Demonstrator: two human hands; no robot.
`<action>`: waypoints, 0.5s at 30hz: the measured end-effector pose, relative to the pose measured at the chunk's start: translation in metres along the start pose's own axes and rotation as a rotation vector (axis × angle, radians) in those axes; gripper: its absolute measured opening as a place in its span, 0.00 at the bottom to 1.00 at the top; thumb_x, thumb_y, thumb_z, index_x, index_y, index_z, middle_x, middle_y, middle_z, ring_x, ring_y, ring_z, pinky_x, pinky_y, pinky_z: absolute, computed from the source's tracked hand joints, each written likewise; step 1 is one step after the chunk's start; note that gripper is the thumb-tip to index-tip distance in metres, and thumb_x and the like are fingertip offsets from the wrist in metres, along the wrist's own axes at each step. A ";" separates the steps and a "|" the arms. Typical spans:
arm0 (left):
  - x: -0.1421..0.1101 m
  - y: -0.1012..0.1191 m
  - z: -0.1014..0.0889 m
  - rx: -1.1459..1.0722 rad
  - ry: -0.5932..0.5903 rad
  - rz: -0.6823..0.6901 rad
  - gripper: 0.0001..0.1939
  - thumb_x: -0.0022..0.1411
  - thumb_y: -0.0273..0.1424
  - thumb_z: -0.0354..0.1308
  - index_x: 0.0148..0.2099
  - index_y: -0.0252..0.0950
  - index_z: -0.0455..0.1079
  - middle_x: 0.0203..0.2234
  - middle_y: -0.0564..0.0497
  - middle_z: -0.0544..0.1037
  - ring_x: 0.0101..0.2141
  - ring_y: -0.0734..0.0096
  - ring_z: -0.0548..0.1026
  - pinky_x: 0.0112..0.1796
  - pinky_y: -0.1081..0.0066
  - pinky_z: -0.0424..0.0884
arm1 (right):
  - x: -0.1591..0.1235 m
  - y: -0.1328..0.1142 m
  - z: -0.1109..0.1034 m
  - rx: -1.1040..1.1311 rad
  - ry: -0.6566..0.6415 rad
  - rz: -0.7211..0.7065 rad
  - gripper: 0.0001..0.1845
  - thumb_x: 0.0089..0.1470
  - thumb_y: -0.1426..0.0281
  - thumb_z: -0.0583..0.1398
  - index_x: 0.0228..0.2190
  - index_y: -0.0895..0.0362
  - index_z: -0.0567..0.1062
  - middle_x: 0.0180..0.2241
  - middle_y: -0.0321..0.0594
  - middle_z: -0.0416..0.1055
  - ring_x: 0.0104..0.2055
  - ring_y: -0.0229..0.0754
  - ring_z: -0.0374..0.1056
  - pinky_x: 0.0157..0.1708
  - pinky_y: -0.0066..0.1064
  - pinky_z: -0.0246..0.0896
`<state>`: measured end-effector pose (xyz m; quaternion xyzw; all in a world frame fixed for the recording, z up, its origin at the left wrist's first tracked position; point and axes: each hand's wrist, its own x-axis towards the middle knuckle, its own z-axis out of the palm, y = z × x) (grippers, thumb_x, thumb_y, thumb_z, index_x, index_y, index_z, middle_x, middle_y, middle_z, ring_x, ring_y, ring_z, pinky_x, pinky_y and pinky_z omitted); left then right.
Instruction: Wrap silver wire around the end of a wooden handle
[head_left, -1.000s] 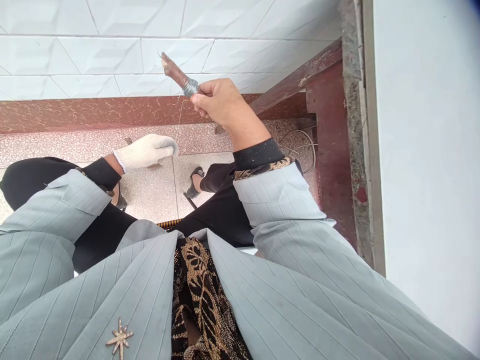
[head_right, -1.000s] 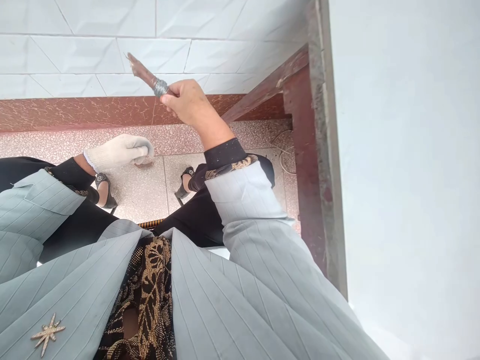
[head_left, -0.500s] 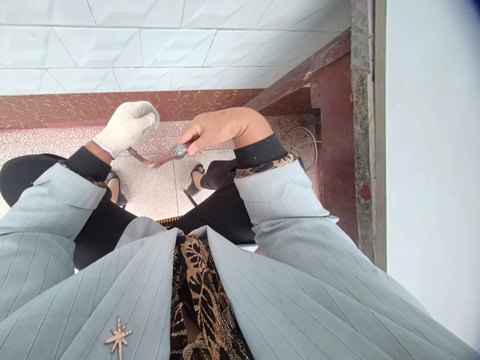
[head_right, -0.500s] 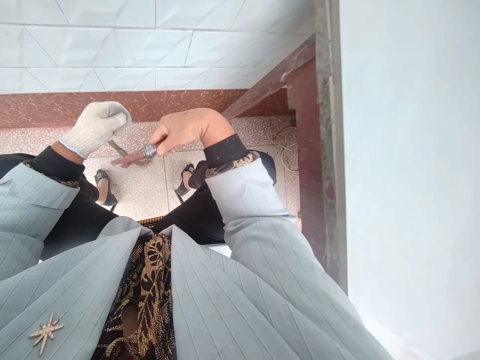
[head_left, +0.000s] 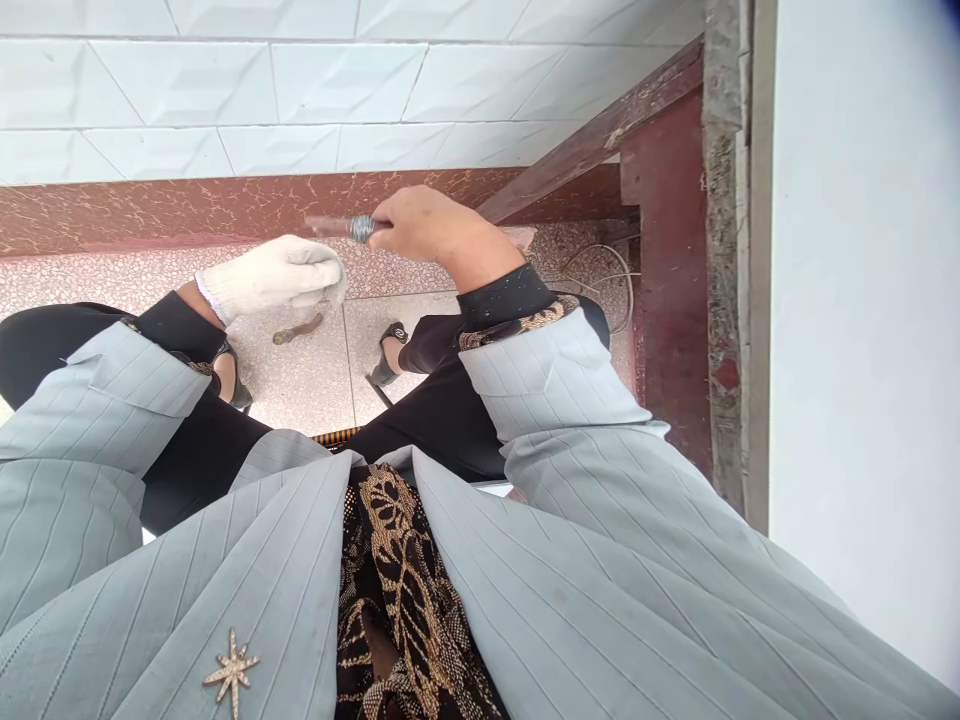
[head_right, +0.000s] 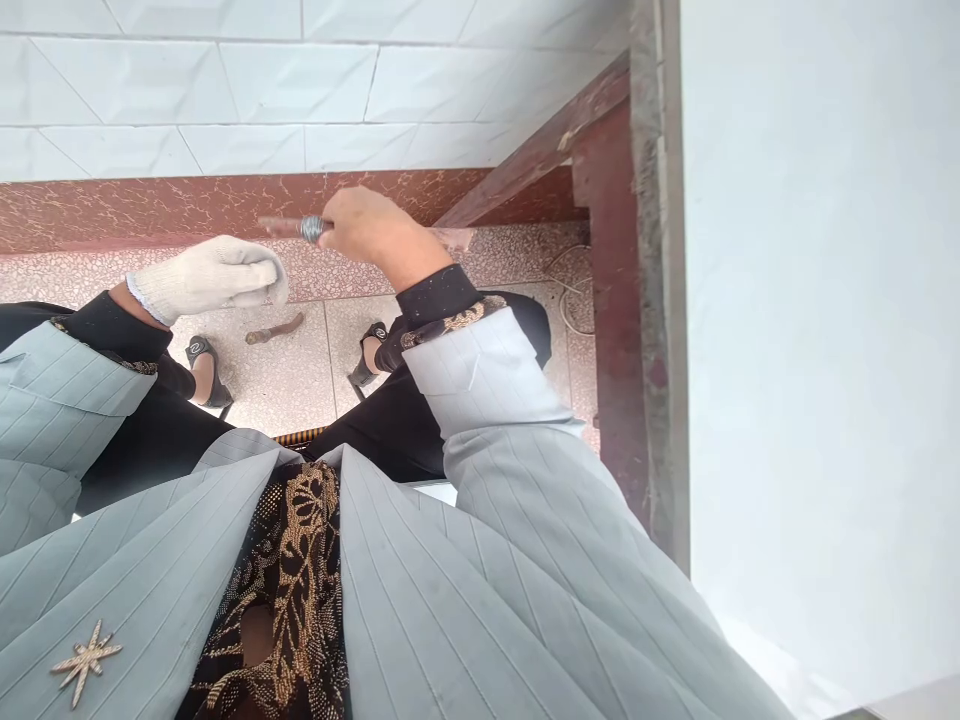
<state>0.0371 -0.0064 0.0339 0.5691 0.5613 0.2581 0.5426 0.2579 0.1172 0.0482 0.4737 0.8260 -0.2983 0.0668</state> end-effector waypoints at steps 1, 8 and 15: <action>0.000 0.001 -0.003 0.005 -0.036 0.003 0.13 0.78 0.27 0.69 0.36 0.36 0.82 0.27 0.52 0.74 0.27 0.73 0.71 0.34 0.71 0.69 | 0.000 -0.001 0.002 -0.038 -0.099 -0.036 0.16 0.71 0.78 0.75 0.32 0.57 0.78 0.30 0.39 0.69 0.47 0.46 0.73 0.55 0.37 0.64; 0.007 -0.009 -0.028 0.014 -0.031 0.115 0.16 0.83 0.27 0.70 0.37 0.38 0.77 0.23 0.55 0.70 0.30 0.72 0.70 0.34 0.73 0.69 | 0.000 0.019 -0.007 0.172 -0.779 -0.517 0.14 0.81 0.70 0.74 0.39 0.62 0.84 0.30 0.31 0.72 0.35 0.32 0.65 0.44 0.29 0.59; 0.012 -0.015 -0.007 -0.083 -0.107 0.102 0.20 0.90 0.25 0.62 0.39 0.36 0.82 0.24 0.54 0.72 0.24 0.76 0.65 0.30 0.75 0.64 | -0.004 0.035 -0.011 1.151 0.074 -0.538 0.28 0.72 0.51 0.83 0.44 0.57 0.78 0.34 0.31 0.72 0.31 0.33 0.55 0.33 0.27 0.56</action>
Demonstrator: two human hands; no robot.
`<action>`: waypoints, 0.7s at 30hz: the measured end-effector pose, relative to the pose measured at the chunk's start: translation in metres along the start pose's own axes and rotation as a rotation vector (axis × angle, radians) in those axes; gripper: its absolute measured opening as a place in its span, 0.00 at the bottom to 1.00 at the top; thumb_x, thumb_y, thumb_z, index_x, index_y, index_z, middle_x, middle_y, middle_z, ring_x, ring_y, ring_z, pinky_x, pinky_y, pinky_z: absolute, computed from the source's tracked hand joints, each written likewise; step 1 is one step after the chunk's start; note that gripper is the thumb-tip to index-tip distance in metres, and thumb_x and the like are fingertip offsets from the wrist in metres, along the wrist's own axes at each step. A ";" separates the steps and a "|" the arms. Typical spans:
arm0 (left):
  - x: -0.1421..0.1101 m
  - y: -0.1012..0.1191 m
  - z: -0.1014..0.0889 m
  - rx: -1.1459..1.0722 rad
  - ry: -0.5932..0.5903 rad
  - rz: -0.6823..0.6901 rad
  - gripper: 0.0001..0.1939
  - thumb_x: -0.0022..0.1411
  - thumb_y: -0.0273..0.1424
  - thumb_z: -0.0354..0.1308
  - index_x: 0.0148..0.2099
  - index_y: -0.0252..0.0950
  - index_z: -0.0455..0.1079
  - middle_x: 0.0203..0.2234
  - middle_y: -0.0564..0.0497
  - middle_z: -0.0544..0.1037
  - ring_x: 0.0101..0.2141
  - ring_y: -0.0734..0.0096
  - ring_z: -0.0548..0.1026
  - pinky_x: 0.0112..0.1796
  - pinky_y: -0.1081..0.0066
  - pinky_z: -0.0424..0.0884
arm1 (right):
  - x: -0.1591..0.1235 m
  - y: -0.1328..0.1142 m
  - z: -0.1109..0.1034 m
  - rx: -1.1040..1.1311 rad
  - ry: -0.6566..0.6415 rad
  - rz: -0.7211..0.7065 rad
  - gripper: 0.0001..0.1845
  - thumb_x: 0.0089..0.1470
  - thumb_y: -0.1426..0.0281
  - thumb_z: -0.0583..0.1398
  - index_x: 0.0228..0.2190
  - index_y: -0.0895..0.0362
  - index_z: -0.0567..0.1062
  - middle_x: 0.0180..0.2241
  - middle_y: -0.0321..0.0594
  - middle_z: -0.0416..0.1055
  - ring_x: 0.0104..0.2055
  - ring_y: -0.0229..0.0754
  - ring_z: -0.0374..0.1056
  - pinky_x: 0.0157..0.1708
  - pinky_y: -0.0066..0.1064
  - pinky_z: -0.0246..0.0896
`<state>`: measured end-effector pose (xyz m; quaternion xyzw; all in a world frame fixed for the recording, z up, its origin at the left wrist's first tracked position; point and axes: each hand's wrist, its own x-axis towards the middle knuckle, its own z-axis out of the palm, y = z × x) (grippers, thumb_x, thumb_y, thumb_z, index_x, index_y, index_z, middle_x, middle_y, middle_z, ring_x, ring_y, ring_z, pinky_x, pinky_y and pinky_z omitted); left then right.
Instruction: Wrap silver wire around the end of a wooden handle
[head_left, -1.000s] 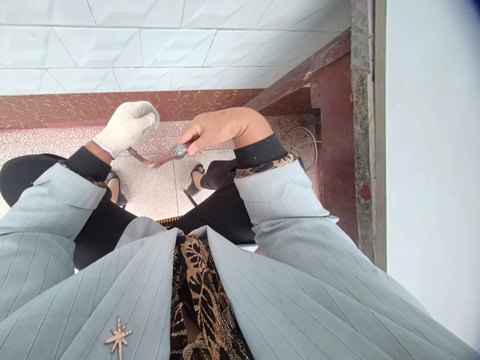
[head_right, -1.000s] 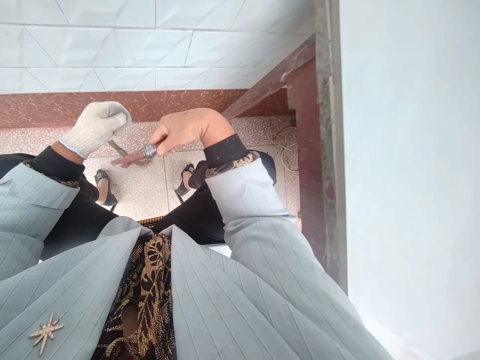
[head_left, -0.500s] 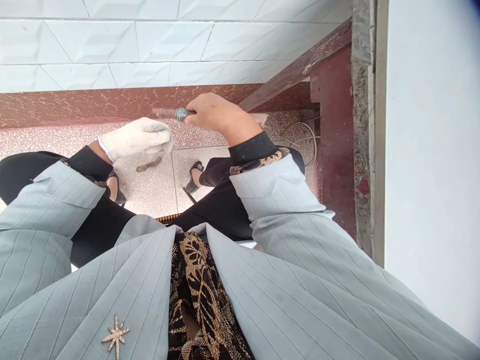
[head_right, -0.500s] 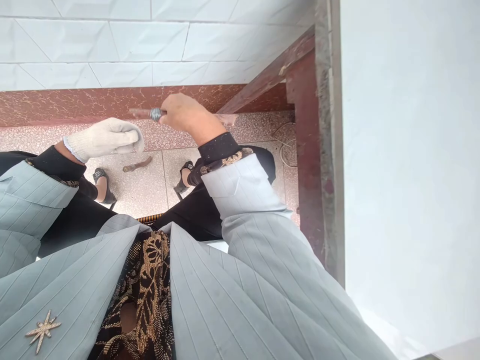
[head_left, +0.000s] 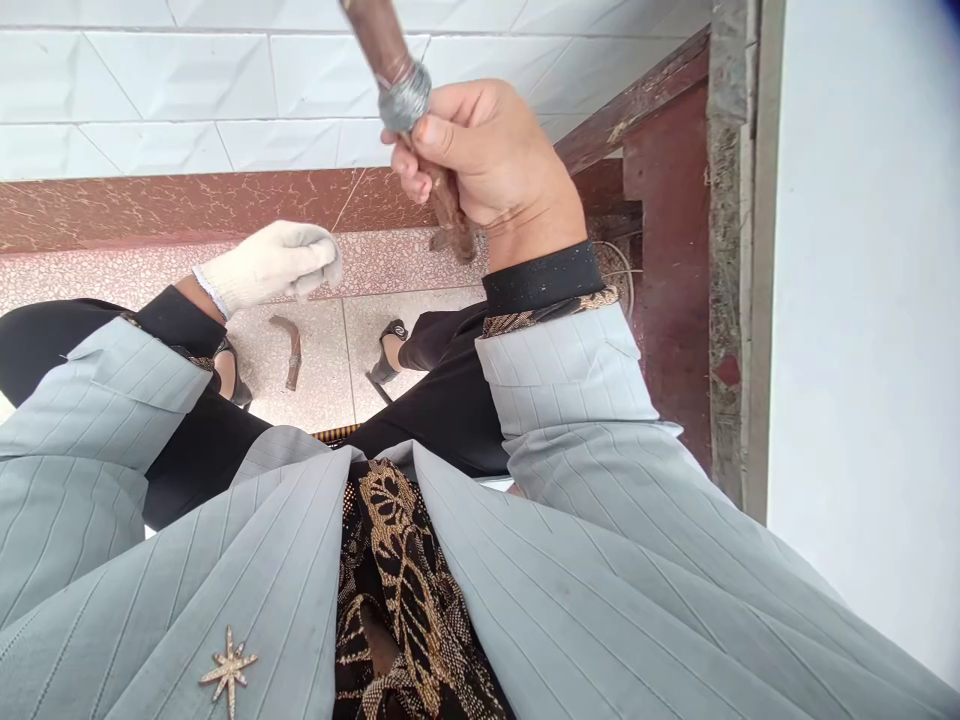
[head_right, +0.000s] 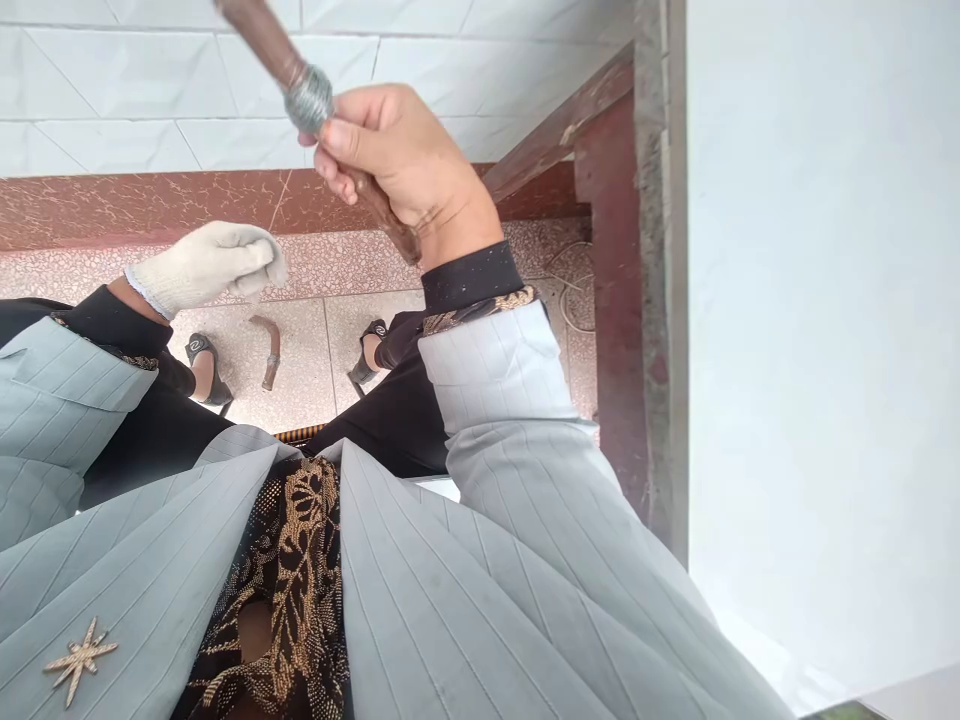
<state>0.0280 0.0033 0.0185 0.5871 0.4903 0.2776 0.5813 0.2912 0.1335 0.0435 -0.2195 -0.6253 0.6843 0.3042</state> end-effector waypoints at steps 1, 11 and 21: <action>-0.001 0.001 0.004 0.016 -0.054 -0.022 0.19 0.89 0.25 0.64 0.38 0.35 0.82 0.24 0.54 0.72 0.24 0.76 0.66 0.29 0.75 0.63 | 0.001 0.001 0.002 -0.013 0.119 0.017 0.22 0.80 0.56 0.78 0.43 0.56 0.76 0.34 0.31 0.71 0.31 0.33 0.53 0.34 0.27 0.57; -0.009 0.013 -0.016 -0.134 0.021 0.148 0.24 0.85 0.47 0.77 0.38 0.39 0.79 0.26 0.55 0.72 0.26 0.74 0.65 0.32 0.71 0.73 | 0.014 0.001 0.016 -1.128 -0.328 0.471 0.16 0.77 0.76 0.69 0.33 0.57 0.78 0.25 0.31 0.65 0.35 0.36 0.61 0.42 0.33 0.54; -0.017 0.028 -0.017 -0.110 0.145 0.050 0.22 0.89 0.35 0.69 0.36 0.42 0.73 0.21 0.57 0.64 0.30 0.68 0.62 0.37 0.69 0.70 | 0.012 0.005 -0.001 -0.826 -0.763 0.492 0.24 0.84 0.55 0.73 0.40 0.62 0.87 0.30 0.32 0.73 0.40 0.34 0.67 0.46 0.29 0.58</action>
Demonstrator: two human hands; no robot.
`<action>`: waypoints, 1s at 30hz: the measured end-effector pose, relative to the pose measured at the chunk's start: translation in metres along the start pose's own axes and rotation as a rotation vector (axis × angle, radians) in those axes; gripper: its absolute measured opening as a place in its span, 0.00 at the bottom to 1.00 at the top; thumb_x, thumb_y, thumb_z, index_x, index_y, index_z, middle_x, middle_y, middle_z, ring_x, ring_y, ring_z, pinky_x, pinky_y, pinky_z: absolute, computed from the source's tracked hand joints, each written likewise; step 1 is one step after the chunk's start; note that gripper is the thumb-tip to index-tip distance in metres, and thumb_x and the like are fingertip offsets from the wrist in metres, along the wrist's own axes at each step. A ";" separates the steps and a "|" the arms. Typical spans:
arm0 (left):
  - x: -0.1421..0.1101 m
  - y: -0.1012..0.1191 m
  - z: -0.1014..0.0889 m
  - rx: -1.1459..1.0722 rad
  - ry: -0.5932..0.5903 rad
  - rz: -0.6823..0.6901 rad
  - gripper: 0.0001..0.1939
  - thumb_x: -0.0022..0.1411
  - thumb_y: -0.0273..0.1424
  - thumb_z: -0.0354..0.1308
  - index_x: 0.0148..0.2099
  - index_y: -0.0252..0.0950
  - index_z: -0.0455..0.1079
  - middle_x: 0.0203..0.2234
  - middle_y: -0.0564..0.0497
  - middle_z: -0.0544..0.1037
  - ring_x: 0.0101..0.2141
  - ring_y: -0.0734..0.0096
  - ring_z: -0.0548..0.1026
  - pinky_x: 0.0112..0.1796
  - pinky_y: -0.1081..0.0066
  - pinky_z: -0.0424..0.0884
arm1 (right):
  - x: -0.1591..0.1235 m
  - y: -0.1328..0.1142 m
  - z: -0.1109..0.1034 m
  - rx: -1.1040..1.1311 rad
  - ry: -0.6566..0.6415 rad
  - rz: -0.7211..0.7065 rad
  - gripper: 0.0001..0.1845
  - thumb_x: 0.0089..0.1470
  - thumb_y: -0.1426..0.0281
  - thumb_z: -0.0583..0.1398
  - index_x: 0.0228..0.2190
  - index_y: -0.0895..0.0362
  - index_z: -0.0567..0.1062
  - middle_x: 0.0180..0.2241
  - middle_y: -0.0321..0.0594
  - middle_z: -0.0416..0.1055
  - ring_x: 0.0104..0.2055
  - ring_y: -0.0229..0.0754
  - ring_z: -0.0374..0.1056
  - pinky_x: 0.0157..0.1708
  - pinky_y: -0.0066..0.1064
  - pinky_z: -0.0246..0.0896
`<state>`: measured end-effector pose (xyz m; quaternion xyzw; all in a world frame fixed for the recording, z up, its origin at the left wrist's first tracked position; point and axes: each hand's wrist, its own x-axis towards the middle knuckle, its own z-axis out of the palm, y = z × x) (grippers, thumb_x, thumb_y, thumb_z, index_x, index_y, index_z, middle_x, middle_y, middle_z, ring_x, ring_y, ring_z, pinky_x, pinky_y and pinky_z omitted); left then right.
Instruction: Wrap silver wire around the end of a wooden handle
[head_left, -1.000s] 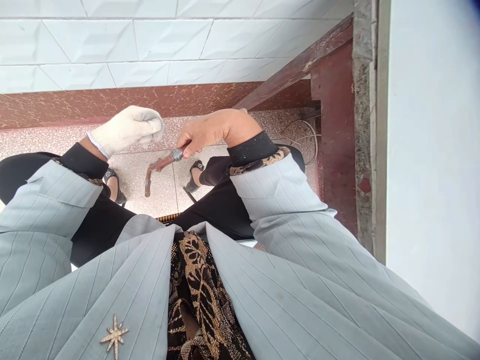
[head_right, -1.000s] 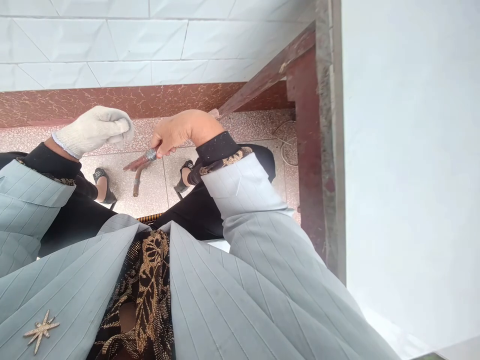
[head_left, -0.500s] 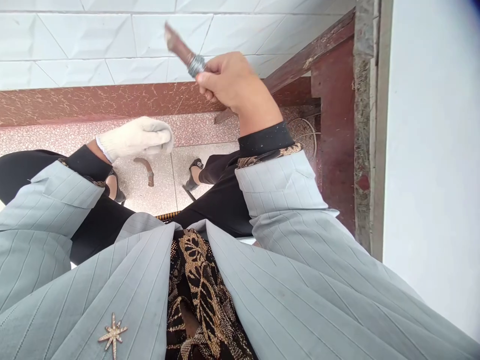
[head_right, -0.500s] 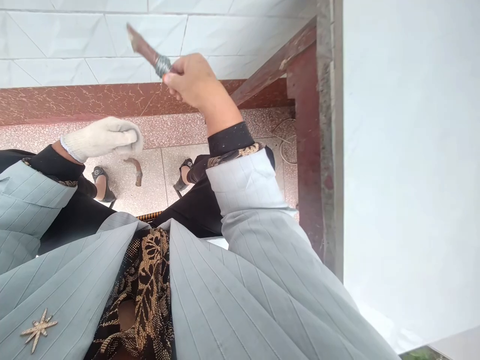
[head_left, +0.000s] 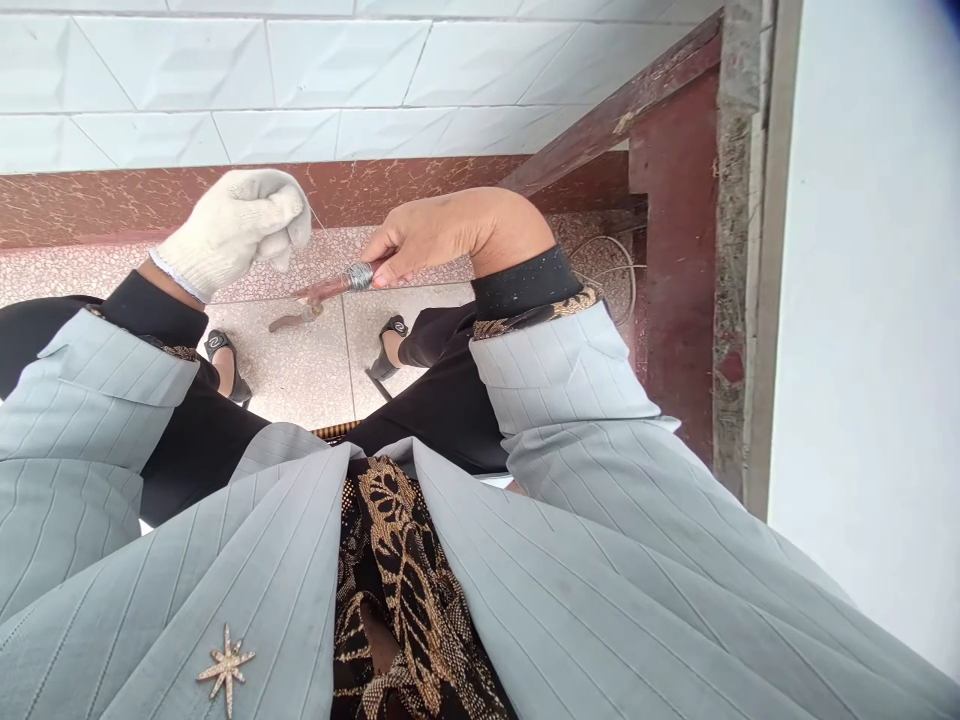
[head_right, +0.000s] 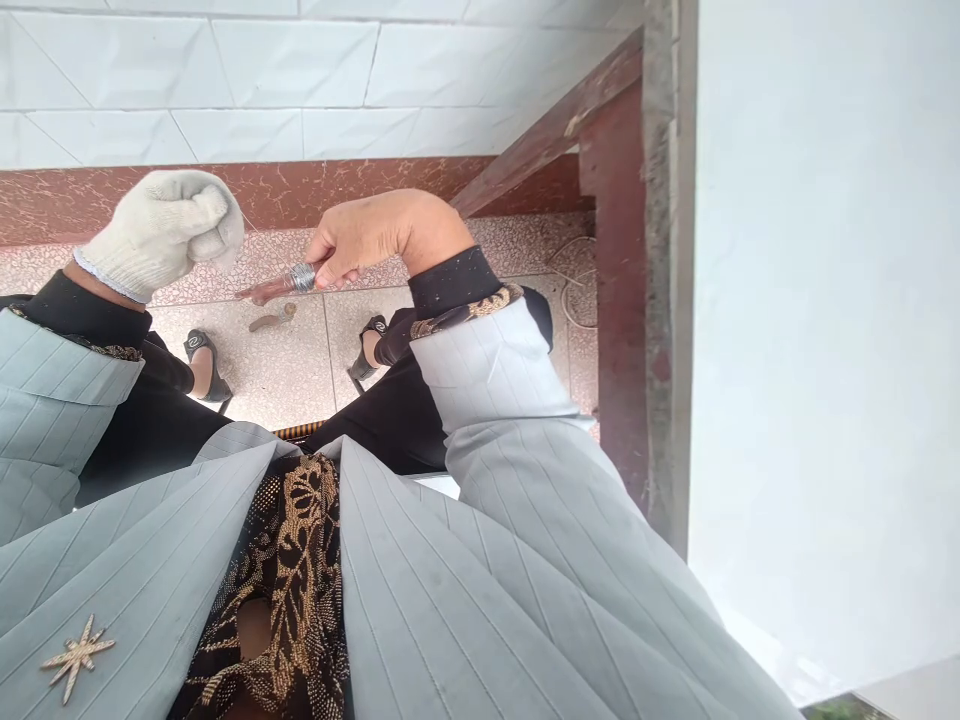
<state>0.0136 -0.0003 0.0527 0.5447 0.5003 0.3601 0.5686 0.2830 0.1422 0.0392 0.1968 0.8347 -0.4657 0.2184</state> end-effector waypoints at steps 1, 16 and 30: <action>0.000 0.002 0.001 0.002 0.003 -0.010 0.21 0.88 0.32 0.67 0.36 0.41 0.74 0.22 0.57 0.65 0.30 0.68 0.63 0.37 0.69 0.69 | 0.000 0.002 -0.001 -0.003 -0.042 -0.021 0.22 0.84 0.58 0.73 0.40 0.62 0.86 0.30 0.32 0.73 0.39 0.33 0.66 0.45 0.29 0.58; 0.012 -0.017 0.028 0.236 -0.173 -0.106 0.18 0.84 0.23 0.64 0.35 0.36 0.77 0.24 0.54 0.72 0.24 0.77 0.67 0.29 0.76 0.63 | -0.006 -0.039 0.014 0.311 0.865 0.175 0.17 0.80 0.62 0.68 0.37 0.51 0.73 0.38 0.43 0.76 0.40 0.41 0.63 0.45 0.33 0.67; 0.011 -0.018 0.005 0.181 -0.067 -0.005 0.21 0.87 0.40 0.69 0.36 0.42 0.74 0.26 0.55 0.72 0.34 0.71 0.64 0.35 0.70 0.65 | 0.003 -0.009 0.015 0.514 0.393 -0.446 0.20 0.78 0.58 0.78 0.41 0.59 0.81 0.32 0.32 0.74 0.31 0.32 0.62 0.35 0.27 0.56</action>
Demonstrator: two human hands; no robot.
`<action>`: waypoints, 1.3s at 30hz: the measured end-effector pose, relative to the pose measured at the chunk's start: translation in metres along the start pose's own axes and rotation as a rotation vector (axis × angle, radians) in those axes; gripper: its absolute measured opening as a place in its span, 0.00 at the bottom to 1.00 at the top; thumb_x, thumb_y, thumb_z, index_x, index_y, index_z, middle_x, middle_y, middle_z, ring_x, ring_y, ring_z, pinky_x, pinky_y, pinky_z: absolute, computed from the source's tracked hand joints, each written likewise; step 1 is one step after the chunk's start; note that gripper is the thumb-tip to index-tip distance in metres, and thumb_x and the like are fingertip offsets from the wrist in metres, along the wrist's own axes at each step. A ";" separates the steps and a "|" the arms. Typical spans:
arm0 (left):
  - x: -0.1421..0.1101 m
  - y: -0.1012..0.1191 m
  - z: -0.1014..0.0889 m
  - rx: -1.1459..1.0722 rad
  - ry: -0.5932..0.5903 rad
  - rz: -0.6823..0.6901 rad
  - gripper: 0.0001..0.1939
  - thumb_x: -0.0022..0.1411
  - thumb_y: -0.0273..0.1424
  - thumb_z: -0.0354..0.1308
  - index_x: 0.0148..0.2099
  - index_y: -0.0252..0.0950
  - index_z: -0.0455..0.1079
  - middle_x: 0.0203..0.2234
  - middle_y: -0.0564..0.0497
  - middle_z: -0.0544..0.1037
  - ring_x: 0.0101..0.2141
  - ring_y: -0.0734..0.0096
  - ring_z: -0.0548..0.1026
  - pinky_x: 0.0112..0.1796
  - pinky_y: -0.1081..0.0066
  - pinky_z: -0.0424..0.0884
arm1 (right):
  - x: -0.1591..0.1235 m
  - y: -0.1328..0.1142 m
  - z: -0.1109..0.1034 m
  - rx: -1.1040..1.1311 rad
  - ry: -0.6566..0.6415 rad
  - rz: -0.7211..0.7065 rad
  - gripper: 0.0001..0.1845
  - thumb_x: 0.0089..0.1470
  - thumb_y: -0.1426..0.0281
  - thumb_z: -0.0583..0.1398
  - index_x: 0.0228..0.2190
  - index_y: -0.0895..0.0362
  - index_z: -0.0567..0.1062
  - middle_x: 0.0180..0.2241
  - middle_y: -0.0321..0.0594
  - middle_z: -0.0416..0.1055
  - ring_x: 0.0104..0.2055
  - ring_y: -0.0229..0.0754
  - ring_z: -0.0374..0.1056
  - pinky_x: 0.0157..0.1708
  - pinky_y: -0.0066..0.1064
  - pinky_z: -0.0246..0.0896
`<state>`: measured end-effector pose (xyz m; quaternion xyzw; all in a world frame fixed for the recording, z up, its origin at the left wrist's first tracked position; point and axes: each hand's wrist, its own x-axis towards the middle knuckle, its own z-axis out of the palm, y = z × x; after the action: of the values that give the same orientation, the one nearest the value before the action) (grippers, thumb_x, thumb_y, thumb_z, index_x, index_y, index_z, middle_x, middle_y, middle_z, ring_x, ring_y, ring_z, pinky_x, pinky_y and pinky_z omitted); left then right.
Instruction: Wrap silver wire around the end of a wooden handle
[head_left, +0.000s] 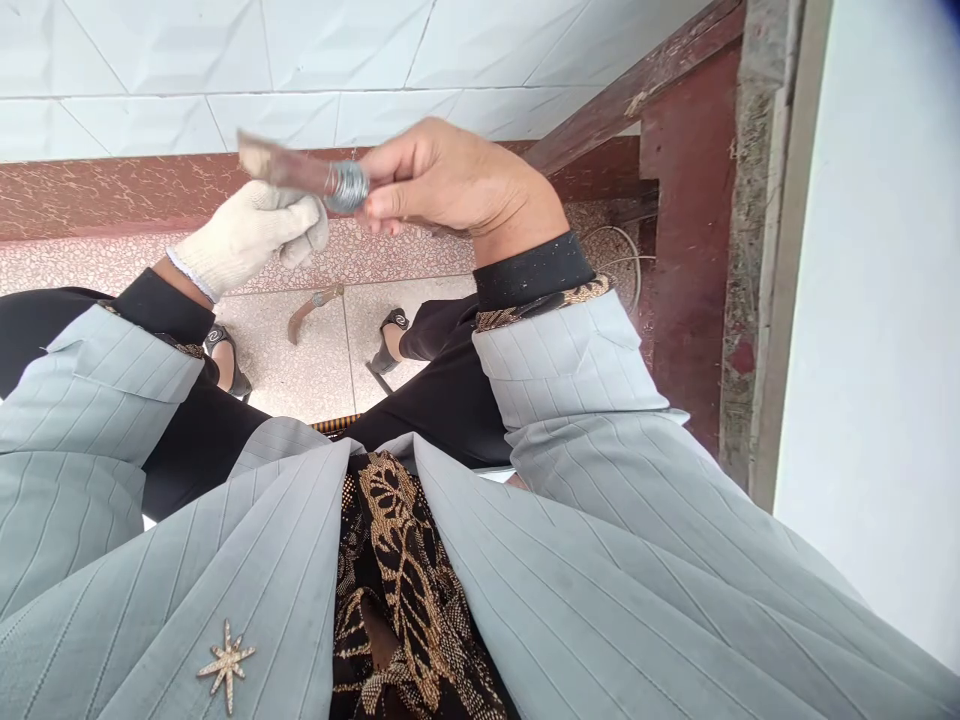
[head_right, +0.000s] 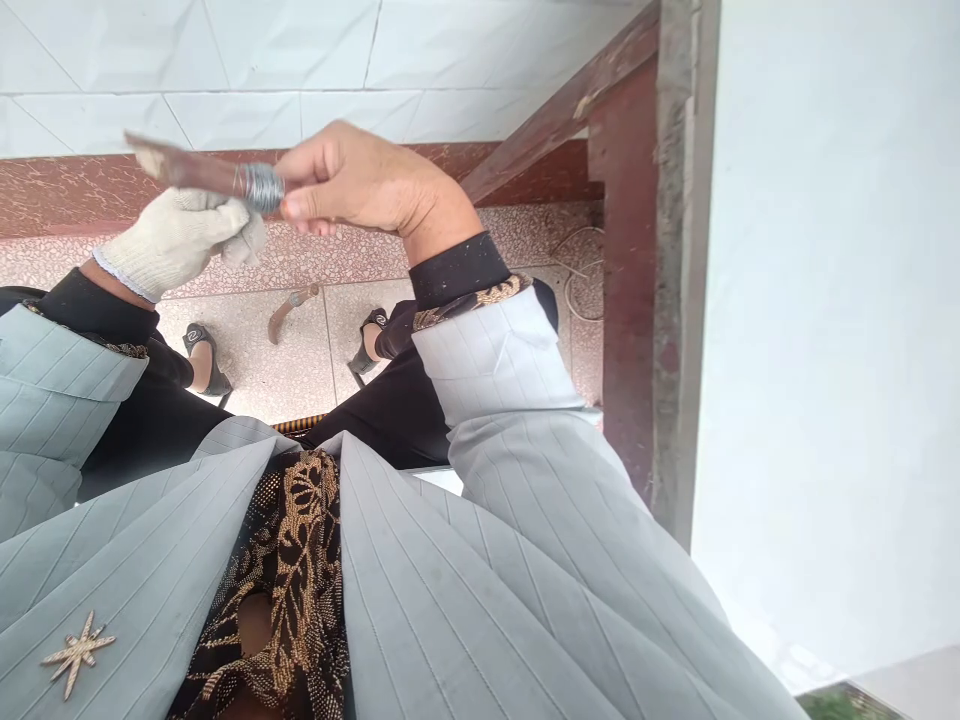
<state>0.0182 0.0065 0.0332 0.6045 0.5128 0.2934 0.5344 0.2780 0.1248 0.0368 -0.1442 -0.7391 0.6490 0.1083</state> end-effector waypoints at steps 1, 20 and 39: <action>0.002 -0.002 0.002 -0.023 0.019 0.004 0.20 0.88 0.39 0.69 0.37 0.42 0.76 0.26 0.55 0.74 0.33 0.71 0.65 0.35 0.71 0.67 | 0.001 0.004 0.001 0.051 0.132 -0.071 0.25 0.80 0.53 0.78 0.41 0.58 0.78 0.33 0.32 0.73 0.31 0.32 0.59 0.34 0.27 0.55; 0.002 -0.007 -0.008 0.075 0.046 -0.005 0.22 0.86 0.34 0.70 0.34 0.42 0.75 0.24 0.57 0.72 0.32 0.73 0.62 0.37 0.66 0.61 | 0.000 -0.013 0.004 -0.179 -0.239 0.288 0.13 0.78 0.68 0.76 0.39 0.60 0.84 0.30 0.29 0.74 0.33 0.29 0.65 0.38 0.24 0.58; -0.004 0.020 0.011 0.152 -0.020 -0.129 0.19 0.80 0.16 0.63 0.35 0.39 0.81 0.26 0.56 0.78 0.29 0.74 0.68 0.33 0.71 0.63 | 0.011 -0.027 0.015 -0.895 0.129 0.656 0.26 0.75 0.71 0.69 0.27 0.50 0.65 0.27 0.36 0.60 0.42 0.42 0.65 0.51 0.37 0.60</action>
<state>0.0328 0.0012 0.0503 0.6120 0.5661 0.2125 0.5097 0.2601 0.1114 0.0612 -0.4382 -0.8507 0.2616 -0.1261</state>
